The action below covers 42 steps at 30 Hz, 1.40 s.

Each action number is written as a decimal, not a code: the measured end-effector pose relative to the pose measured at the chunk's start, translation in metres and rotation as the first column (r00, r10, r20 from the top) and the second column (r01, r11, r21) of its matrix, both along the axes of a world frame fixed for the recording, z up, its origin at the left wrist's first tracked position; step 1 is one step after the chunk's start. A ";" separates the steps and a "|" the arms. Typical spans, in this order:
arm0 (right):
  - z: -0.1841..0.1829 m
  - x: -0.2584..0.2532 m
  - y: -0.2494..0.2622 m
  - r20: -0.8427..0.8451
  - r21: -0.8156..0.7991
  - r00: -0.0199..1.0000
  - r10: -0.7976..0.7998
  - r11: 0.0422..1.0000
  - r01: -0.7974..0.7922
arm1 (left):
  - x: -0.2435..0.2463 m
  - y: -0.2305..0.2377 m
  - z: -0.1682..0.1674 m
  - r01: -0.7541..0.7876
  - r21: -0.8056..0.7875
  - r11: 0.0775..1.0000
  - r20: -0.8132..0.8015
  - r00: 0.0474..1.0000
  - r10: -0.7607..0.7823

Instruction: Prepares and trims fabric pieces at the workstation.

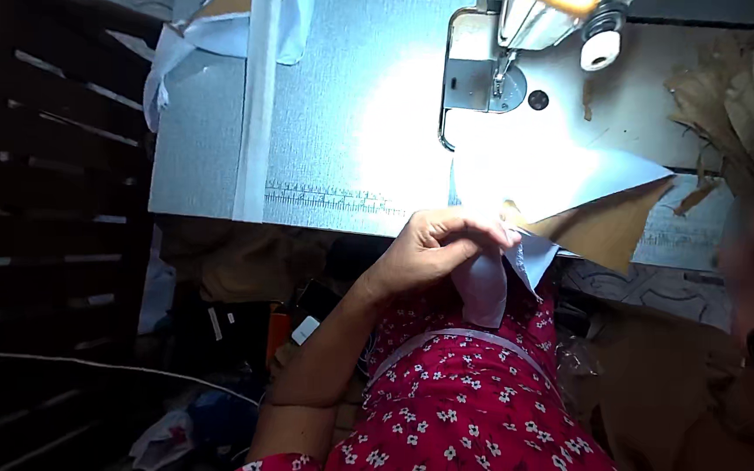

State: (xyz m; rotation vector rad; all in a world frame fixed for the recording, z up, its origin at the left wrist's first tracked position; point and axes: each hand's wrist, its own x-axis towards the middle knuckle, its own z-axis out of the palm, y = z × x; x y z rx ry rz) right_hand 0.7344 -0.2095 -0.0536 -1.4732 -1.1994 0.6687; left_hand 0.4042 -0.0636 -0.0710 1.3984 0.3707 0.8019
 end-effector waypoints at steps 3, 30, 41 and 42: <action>0.021 -0.040 -0.004 -0.154 -0.129 0.905 0.398 0.899 -0.417 | 0.005 0.003 0.002 0.013 -0.022 1.000 -0.026 1.000 -0.014; -0.021 -0.038 0.075 -0.559 -0.319 0.596 0.576 0.514 -0.796 | 0.014 0.010 -0.013 0.195 -0.579 0.792 0.183 0.977 -0.107; -0.020 -0.049 0.068 -0.466 -0.343 0.682 0.564 0.595 -0.727 | 0.011 0.011 -0.015 0.246 -0.573 0.782 0.216 0.965 -0.146; -0.020 -0.050 0.067 -0.470 -0.335 0.683 0.559 0.603 -0.724 | 0.010 0.012 -0.015 0.243 -0.569 0.786 0.210 0.967 -0.147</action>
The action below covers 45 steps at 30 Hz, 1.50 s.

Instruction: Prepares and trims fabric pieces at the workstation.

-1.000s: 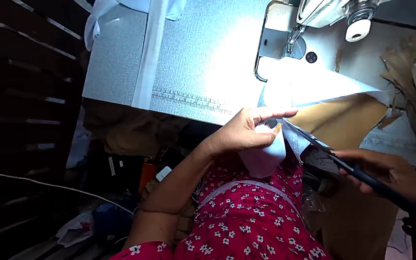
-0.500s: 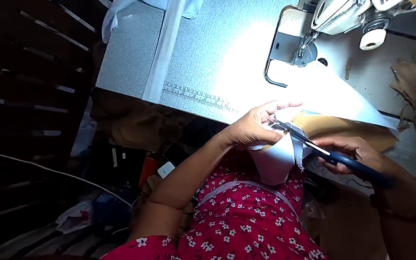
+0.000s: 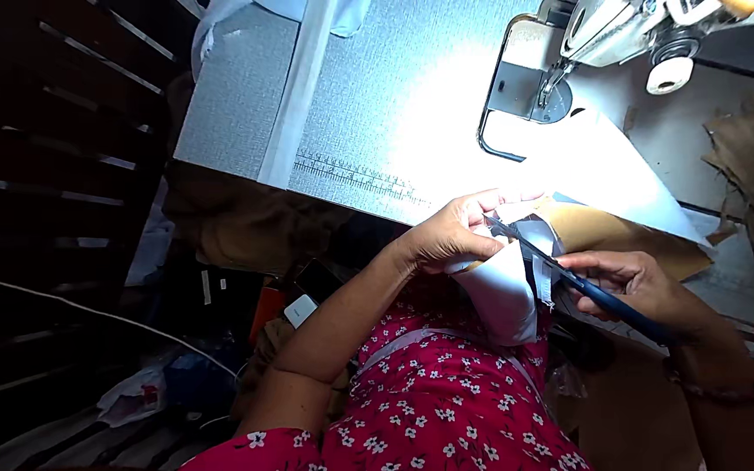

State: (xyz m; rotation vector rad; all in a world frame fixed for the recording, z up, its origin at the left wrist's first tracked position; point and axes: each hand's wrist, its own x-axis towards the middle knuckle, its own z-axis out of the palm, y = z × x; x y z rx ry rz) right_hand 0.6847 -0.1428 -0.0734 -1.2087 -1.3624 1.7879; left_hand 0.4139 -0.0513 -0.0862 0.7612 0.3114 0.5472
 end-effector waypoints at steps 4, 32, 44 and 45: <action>-0.003 0.001 -0.011 -0.033 0.145 0.999 -0.008 0.989 0.012 | -0.010 0.003 0.002 -0.038 0.063 0.997 -0.034 0.999 0.041; 0.019 -0.168 0.144 0.771 0.601 0.515 -0.374 0.693 -0.397 | -0.173 0.125 -0.011 -0.165 0.986 0.006 0.006 0.078 0.997; 0.015 -0.227 0.179 0.729 0.631 0.585 -0.355 0.681 -0.373 | -0.164 0.123 -0.006 0.175 0.956 0.237 -0.232 -0.048 0.972; 0.009 -0.216 0.164 0.695 0.662 0.612 -0.377 0.668 -0.340 | -0.164 0.122 -0.005 0.184 0.954 0.235 -0.232 -0.041 0.972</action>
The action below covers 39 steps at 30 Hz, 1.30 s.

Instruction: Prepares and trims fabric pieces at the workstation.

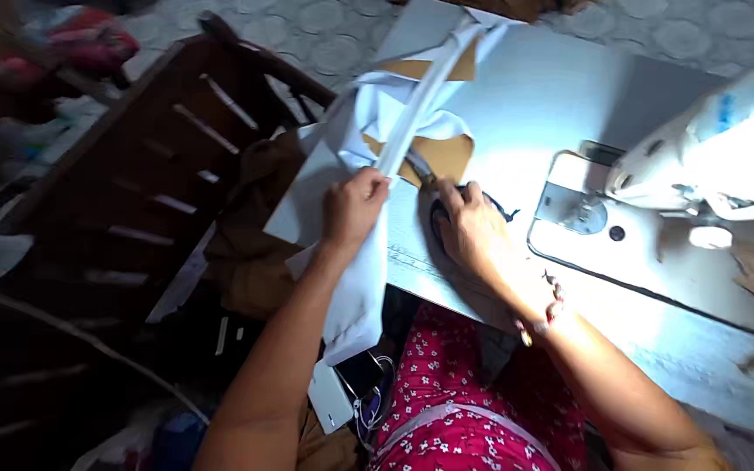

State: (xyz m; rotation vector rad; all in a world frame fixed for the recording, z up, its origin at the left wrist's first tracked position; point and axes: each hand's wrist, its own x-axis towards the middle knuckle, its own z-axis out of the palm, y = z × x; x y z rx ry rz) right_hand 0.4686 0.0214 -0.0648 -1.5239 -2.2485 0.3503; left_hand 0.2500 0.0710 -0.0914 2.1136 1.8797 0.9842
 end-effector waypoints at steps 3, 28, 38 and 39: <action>-0.017 0.054 -0.059 -0.074 0.037 0.996 -0.055 0.998 0.057 | 0.001 -0.002 -0.001 0.062 0.020 0.998 -0.032 0.998 -0.061; -0.061 0.155 -0.197 0.073 0.436 0.994 -0.081 0.899 0.041 | 0.126 -0.052 0.009 0.366 -0.184 0.912 0.657 0.737 -0.163; -0.013 0.170 -0.188 -0.835 -0.072 0.425 -0.349 0.835 0.545 | 0.135 -0.067 0.007 0.472 -0.150 0.869 0.692 0.678 -0.248; -0.010 0.172 -0.188 -0.858 -0.171 0.324 -0.399 0.817 0.551 | 0.134 -0.067 0.008 0.480 -0.138 0.867 0.686 0.677 -0.265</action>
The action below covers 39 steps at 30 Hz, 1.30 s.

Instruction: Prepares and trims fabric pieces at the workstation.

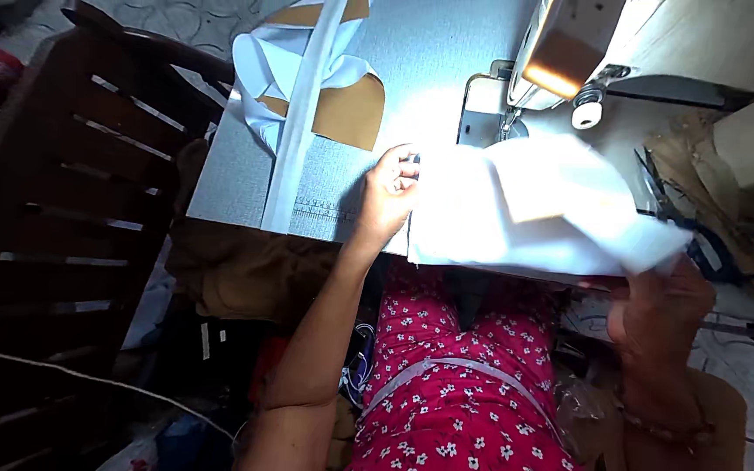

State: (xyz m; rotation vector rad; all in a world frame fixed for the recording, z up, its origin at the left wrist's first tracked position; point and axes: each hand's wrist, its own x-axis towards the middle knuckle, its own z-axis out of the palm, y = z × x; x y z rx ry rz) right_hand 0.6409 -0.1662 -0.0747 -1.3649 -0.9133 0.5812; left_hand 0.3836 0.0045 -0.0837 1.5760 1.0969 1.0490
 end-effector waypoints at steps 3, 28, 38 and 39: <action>-0.001 0.009 -0.003 -0.025 -0.168 1.000 -0.007 0.986 0.003 | -0.007 -0.001 0.005 0.001 0.062 0.998 -0.155 0.988 0.008; 0.006 0.001 0.030 0.739 -0.395 0.661 0.129 0.878 0.270 | 0.041 -0.040 -0.022 0.368 0.331 0.869 -0.791 0.611 0.042; -0.013 -0.010 0.018 0.570 -0.215 0.820 -0.057 0.952 0.216 | 0.040 -0.041 -0.015 0.379 0.326 0.866 -0.763 0.647 0.004; -0.013 -0.011 0.017 0.576 -0.220 0.815 -0.059 0.949 0.224 | 0.040 -0.041 -0.015 0.378 0.324 0.867 -0.766 0.643 0.006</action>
